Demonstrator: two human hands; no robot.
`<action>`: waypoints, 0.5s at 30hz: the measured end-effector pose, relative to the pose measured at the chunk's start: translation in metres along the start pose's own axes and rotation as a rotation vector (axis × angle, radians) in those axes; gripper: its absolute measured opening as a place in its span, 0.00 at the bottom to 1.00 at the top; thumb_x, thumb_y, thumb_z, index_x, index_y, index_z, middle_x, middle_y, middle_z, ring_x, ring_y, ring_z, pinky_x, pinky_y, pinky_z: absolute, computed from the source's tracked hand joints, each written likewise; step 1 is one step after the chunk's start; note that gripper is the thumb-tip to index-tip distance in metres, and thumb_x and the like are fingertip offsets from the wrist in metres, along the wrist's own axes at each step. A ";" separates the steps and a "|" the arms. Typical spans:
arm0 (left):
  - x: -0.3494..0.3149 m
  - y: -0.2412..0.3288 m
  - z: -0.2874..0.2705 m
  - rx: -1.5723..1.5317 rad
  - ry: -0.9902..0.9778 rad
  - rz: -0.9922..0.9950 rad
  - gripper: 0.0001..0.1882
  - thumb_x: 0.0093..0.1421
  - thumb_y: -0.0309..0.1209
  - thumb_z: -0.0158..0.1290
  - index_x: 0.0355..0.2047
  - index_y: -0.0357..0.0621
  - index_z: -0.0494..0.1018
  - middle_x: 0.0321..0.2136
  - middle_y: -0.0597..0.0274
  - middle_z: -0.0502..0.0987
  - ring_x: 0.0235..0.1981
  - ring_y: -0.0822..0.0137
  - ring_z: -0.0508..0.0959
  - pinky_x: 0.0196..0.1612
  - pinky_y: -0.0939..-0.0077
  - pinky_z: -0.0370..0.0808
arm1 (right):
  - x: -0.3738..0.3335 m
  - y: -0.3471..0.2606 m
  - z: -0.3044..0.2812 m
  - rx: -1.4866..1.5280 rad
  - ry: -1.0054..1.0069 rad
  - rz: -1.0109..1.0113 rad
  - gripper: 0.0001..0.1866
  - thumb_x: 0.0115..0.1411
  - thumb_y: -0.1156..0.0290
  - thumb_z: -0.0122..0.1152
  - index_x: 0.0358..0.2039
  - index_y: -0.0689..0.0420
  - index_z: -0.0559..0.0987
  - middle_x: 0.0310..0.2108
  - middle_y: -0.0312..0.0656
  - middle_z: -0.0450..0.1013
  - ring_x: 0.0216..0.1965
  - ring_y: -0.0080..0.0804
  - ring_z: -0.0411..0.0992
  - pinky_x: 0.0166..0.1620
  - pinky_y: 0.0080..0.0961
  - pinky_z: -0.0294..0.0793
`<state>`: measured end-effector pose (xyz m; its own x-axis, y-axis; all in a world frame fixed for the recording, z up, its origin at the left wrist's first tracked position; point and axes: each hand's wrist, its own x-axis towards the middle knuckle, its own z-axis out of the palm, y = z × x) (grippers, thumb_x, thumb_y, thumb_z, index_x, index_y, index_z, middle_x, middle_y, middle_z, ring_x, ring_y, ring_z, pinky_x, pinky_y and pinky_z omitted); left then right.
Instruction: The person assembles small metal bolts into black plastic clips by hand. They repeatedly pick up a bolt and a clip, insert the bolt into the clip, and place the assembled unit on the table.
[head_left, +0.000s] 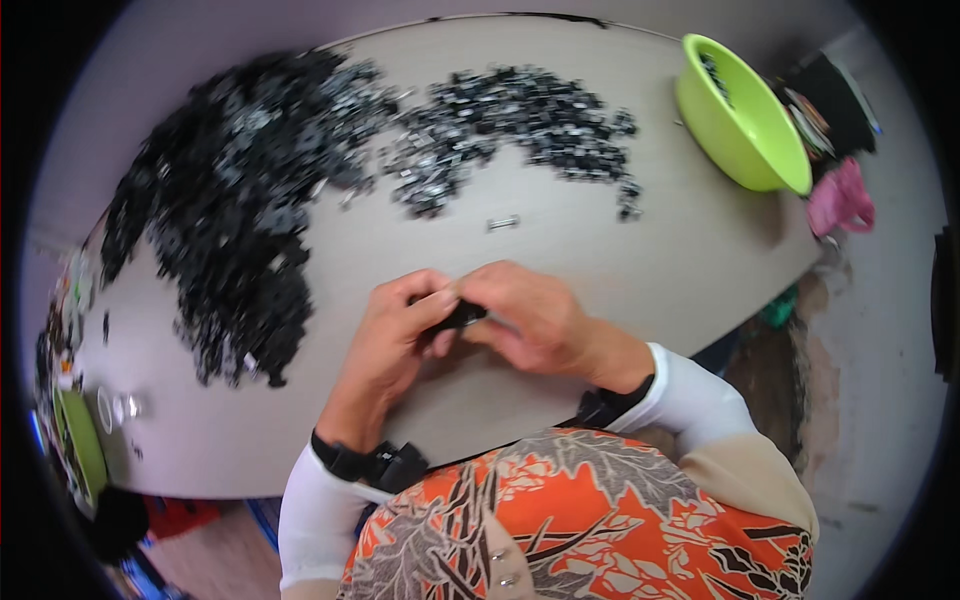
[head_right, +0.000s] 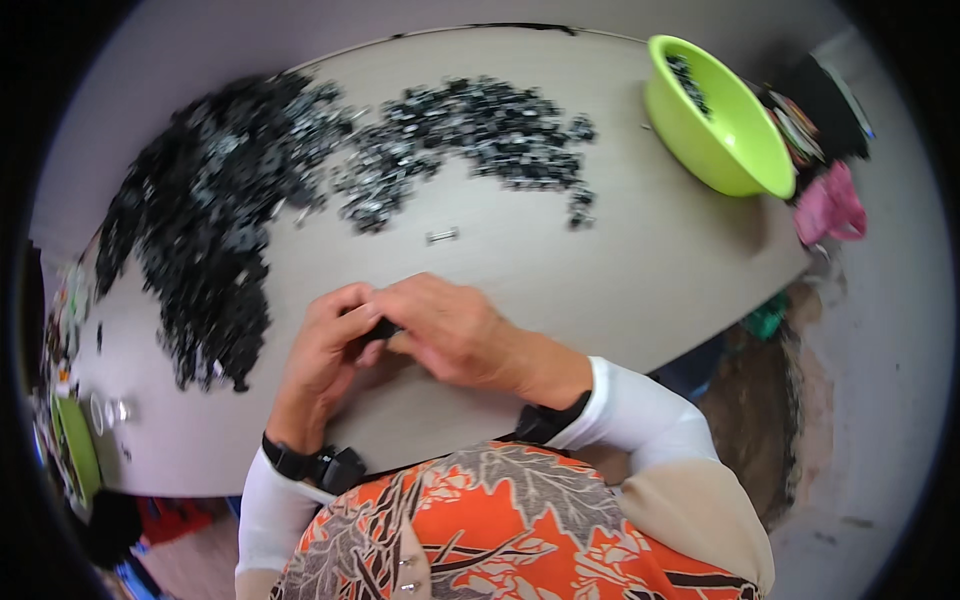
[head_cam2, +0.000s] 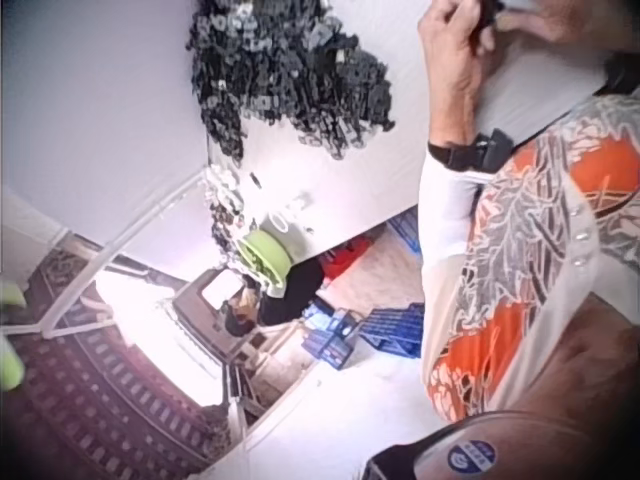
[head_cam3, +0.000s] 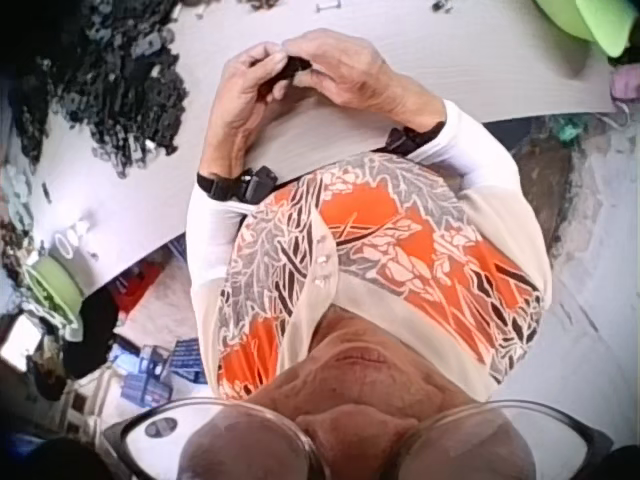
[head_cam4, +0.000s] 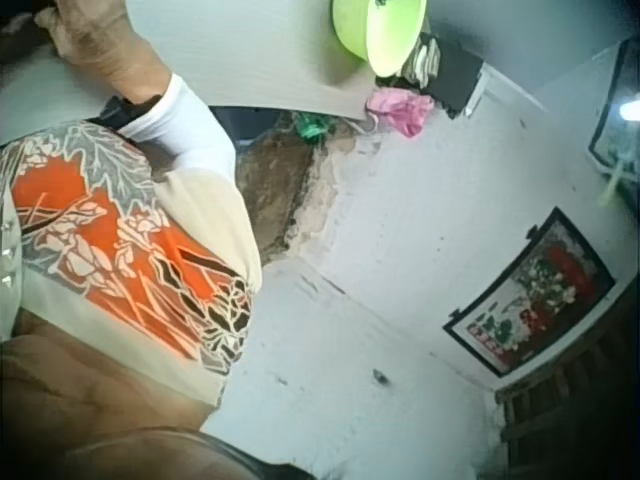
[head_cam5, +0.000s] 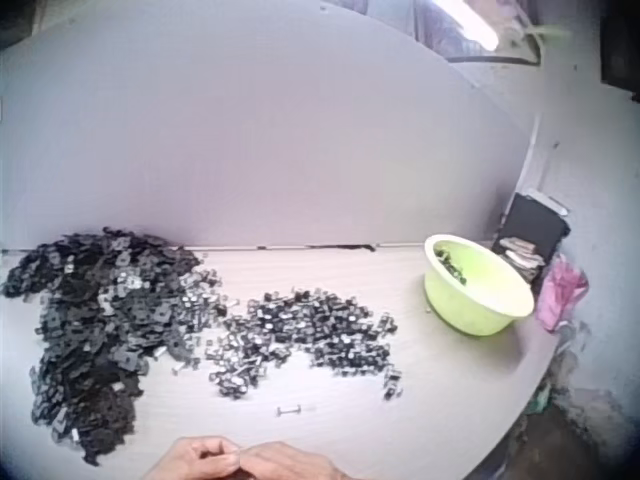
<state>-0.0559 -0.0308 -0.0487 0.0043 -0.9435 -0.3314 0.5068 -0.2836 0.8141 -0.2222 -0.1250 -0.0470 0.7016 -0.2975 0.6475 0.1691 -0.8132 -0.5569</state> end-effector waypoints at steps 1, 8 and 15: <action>-0.001 0.001 0.003 -0.015 -0.005 0.008 0.07 0.61 0.31 0.52 0.30 0.40 0.72 0.22 0.64 0.74 0.17 0.76 0.72 0.19 0.86 0.64 | 0.002 -0.002 -0.005 0.040 -0.028 0.041 0.27 0.44 0.77 0.68 0.47 0.59 0.71 0.37 0.47 0.73 0.38 0.44 0.73 0.38 0.31 0.75; 0.007 -0.003 0.001 -0.091 0.134 0.036 0.06 0.60 0.29 0.52 0.32 0.38 0.72 0.25 0.59 0.76 0.19 0.71 0.76 0.20 0.83 0.72 | -0.015 0.040 -0.101 -0.562 0.039 0.431 0.12 0.48 0.79 0.59 0.36 0.61 0.75 0.36 0.45 0.70 0.36 0.46 0.71 0.40 0.35 0.73; 0.006 -0.002 0.001 -0.037 0.101 0.002 0.08 0.61 0.30 0.52 0.35 0.37 0.70 0.26 0.58 0.76 0.21 0.70 0.77 0.22 0.80 0.75 | -0.033 0.061 -0.107 -0.585 -0.121 0.455 0.08 0.48 0.78 0.59 0.32 0.62 0.76 0.32 0.44 0.70 0.32 0.42 0.70 0.36 0.33 0.71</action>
<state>-0.0580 -0.0356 -0.0520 0.0915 -0.9215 -0.3774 0.5377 -0.2733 0.7976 -0.3091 -0.2186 -0.0467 0.6911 -0.6382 0.3391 -0.5278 -0.7663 -0.3664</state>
